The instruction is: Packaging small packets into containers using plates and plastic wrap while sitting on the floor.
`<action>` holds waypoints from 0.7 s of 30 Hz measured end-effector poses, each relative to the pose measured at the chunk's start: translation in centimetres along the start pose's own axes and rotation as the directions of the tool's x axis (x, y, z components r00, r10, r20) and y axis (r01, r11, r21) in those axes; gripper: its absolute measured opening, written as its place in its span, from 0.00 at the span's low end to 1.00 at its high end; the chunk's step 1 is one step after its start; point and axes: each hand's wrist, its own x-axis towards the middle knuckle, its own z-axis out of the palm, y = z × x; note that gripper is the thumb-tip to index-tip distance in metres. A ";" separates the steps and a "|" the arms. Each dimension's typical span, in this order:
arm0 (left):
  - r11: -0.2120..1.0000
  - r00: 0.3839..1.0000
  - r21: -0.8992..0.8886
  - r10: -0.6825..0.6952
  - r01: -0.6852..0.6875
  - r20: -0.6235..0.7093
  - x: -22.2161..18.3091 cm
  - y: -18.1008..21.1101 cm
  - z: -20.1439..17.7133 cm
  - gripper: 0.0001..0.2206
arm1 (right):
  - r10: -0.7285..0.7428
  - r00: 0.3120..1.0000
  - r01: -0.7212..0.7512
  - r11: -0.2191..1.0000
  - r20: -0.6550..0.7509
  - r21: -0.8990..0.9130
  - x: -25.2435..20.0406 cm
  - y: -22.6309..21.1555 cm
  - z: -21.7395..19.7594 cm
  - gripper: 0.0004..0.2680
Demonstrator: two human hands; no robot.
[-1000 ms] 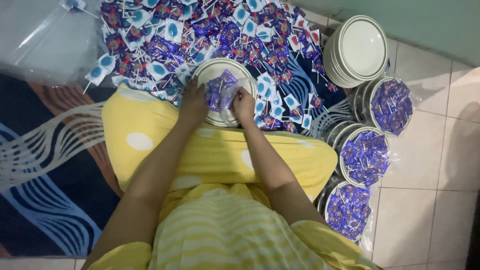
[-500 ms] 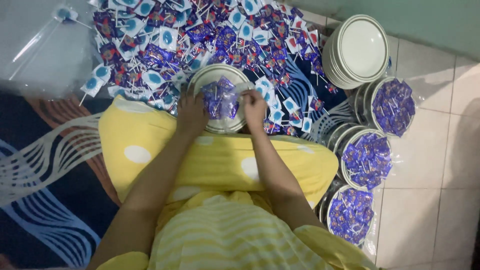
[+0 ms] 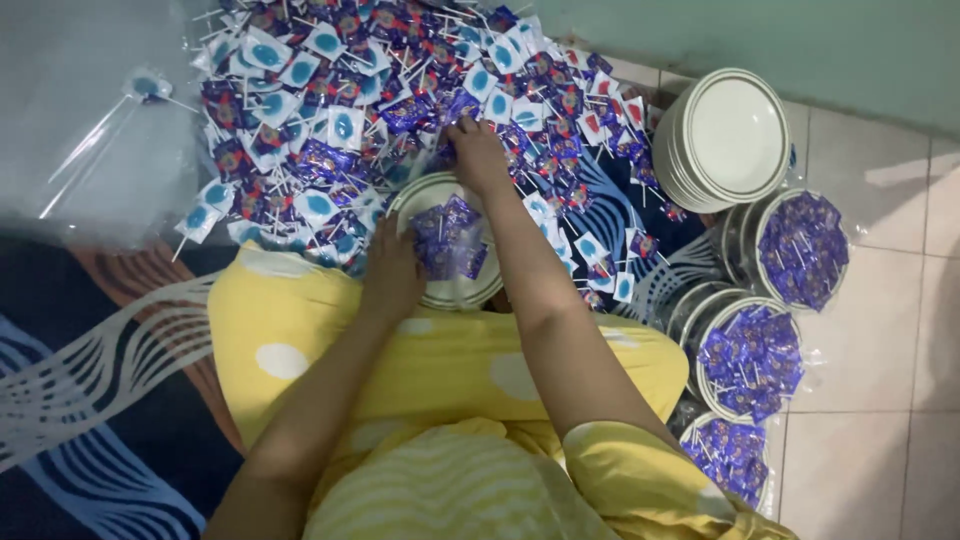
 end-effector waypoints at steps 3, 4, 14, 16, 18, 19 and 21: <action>1.000 1.000 0.009 0.008 -0.007 -0.026 -0.1 -0.2 0.3 0.31 | 0.062 0.986 -0.059 0.998 -0.156 0.028 -1.1 0.8 0.0 0.11; 1.000 1.000 0.005 0.005 -0.005 -0.023 -0.1 -0.1 0.2 0.31 | 0.062 0.987 -0.059 0.998 -0.151 0.027 -1.7 1.1 -0.5 0.11; 0.997 0.992 0.059 0.062 -0.055 -0.114 -0.4 -1.0 1.9 0.30 | 0.524 0.815 -0.125 0.576 -0.247 0.808 -16.5 2.1 -5.7 0.13; 0.998 0.991 0.049 0.046 -0.040 -0.125 -0.6 -1.0 2.2 0.29 | 0.552 0.821 -0.147 0.445 -0.142 0.883 -20.6 1.8 -4.8 0.18; 0.992 0.990 0.119 0.055 -0.039 -0.132 -0.8 -0.7 1.9 0.31 | 0.522 0.847 -0.344 0.401 0.097 0.849 -24.0 1.4 -3.2 0.10; 0.992 0.989 0.118 0.055 -0.039 -0.136 -0.7 -0.6 1.8 0.31 | 0.520 0.849 -0.341 0.404 0.094 0.849 -23.3 0.7 -2.5 0.10; 0.981 0.973 0.183 0.103 -0.066 -0.204 -0.9 -0.5 1.7 0.29 | 0.424 0.884 -0.397 0.464 0.195 0.792 -22.6 -0.8 -1.1 0.11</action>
